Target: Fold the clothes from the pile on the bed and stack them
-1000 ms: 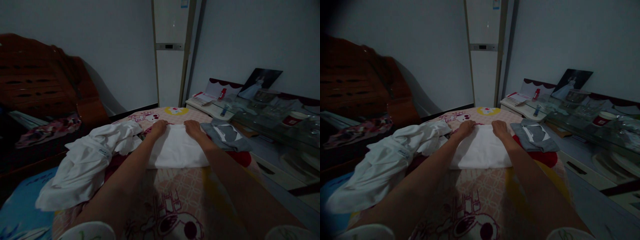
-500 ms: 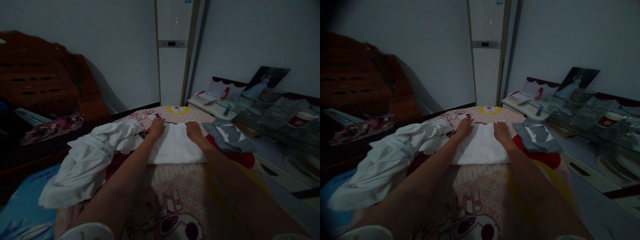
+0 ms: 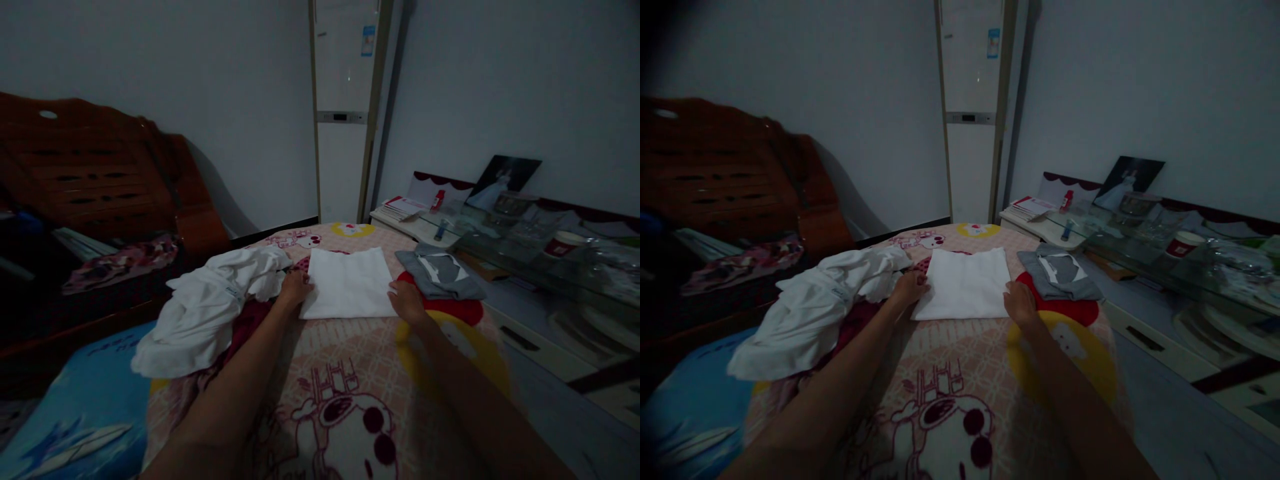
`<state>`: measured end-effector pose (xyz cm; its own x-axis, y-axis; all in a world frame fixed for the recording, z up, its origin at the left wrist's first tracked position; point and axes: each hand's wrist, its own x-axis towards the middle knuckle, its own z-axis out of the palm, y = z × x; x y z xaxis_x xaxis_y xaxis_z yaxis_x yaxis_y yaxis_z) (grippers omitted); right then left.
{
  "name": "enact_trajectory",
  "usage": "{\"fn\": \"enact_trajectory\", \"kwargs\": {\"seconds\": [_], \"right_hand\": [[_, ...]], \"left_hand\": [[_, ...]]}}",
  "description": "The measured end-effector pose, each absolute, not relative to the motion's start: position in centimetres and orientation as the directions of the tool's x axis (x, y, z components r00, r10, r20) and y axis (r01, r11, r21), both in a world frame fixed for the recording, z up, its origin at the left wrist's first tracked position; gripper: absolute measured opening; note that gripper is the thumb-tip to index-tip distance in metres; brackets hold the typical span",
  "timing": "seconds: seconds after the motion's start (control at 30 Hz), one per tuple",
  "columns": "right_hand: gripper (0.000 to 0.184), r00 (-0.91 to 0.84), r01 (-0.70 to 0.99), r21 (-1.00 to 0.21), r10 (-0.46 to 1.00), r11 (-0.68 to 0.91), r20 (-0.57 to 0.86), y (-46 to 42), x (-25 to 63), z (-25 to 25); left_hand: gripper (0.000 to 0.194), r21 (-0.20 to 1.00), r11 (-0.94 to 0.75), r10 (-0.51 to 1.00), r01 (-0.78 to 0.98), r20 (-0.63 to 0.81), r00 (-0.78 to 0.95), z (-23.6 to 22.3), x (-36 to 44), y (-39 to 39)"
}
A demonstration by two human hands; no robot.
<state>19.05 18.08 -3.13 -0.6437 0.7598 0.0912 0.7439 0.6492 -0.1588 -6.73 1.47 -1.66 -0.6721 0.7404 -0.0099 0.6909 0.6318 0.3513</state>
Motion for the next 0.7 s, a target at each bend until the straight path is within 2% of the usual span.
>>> {"fn": "enact_trajectory", "kwargs": {"seconds": [0.13, 0.33, 0.43, 0.53, 0.7], "right_hand": [[0.027, -0.518, 0.832, -0.186, 0.852, 0.523, 0.078, 18.0, 19.7, -2.9], [0.032, -0.449, 0.876, -0.161, 0.891, 0.454, 0.068, 16.7, 19.6, -3.5], [0.033, -0.461, 0.869, -0.158, 0.883, 0.469, 0.087, 16.5, 19.6, -3.7], [0.031, -0.482, 0.860, -0.130, 0.869, 0.494, 0.113, 16.8, 19.9, -4.2], [0.032, -0.504, 0.849, -0.106, 0.853, 0.518, 0.134, 17.4, 20.5, -4.7]], "left_hand": [[0.037, 0.385, 0.658, 0.705, 0.647, -0.013, -0.709, -2.5, -5.2, 0.4], [0.048, 0.453, 0.599, 0.707, 0.660, 0.088, -0.702, -3.6, -3.5, -0.3], [0.051, 0.472, 0.577, 0.716, 0.666, 0.099, -0.691, -4.0, -3.6, -0.3], [0.052, 0.448, 0.577, 0.717, 0.683, 0.122, -0.686, -4.3, -3.8, -0.3], [0.049, 0.328, 0.618, 0.726, 0.714, 0.111, -0.679, -4.3, -3.3, -0.8]]}}
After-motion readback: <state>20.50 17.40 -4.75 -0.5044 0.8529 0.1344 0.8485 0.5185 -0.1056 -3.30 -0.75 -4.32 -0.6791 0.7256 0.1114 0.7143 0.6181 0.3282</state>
